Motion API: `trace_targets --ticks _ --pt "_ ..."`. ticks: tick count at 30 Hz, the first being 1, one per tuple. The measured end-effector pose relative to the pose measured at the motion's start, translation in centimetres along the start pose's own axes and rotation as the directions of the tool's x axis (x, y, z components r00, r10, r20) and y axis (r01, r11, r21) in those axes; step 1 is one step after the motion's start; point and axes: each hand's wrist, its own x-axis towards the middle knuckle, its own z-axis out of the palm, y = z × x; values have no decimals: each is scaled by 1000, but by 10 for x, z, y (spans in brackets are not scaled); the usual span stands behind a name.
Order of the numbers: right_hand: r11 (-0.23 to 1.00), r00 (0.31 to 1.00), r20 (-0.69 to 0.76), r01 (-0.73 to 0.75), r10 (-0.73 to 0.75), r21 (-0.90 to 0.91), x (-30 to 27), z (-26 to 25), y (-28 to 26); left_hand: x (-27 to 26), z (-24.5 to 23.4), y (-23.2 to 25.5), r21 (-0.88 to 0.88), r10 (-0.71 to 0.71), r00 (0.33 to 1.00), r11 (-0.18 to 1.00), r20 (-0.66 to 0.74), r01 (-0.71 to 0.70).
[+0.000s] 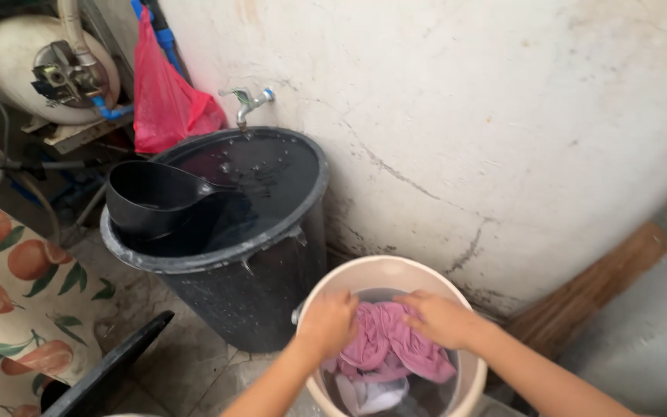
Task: The person organizes black plastic hangers on a cushioned bench, stacking them neatly. Then the person moves to a utility area and hand-washes a pink garment in a bucket of water, agitating and rinsing it.
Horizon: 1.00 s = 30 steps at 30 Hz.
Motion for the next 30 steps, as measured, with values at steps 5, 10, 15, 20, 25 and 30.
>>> trace_targets --ticks 5,10,15,20,25,30 --pt "997 996 79 42 -47 67 -6 66 3 -12 77 34 -304 -28 899 936 438 178" --pt "990 984 111 -138 136 9 -3 108 17 -14 133 55 -210 -137 776 921 615 329" --pt "846 845 155 -527 512 76 22 109 34 -9 180 42 -396 -233 825 789 515 470" --pt "558 823 -9 -378 568 739 53 91 87 41 165 22 -888 -150 935 294 322 354" --pt "411 938 -169 32 303 911 64 86 78 39 164 9 -971 -74 975 -138 208 197" --pt "997 988 152 -13 24 -72 59 134 69 14 235 -9 -714 170 923 686 346 142"
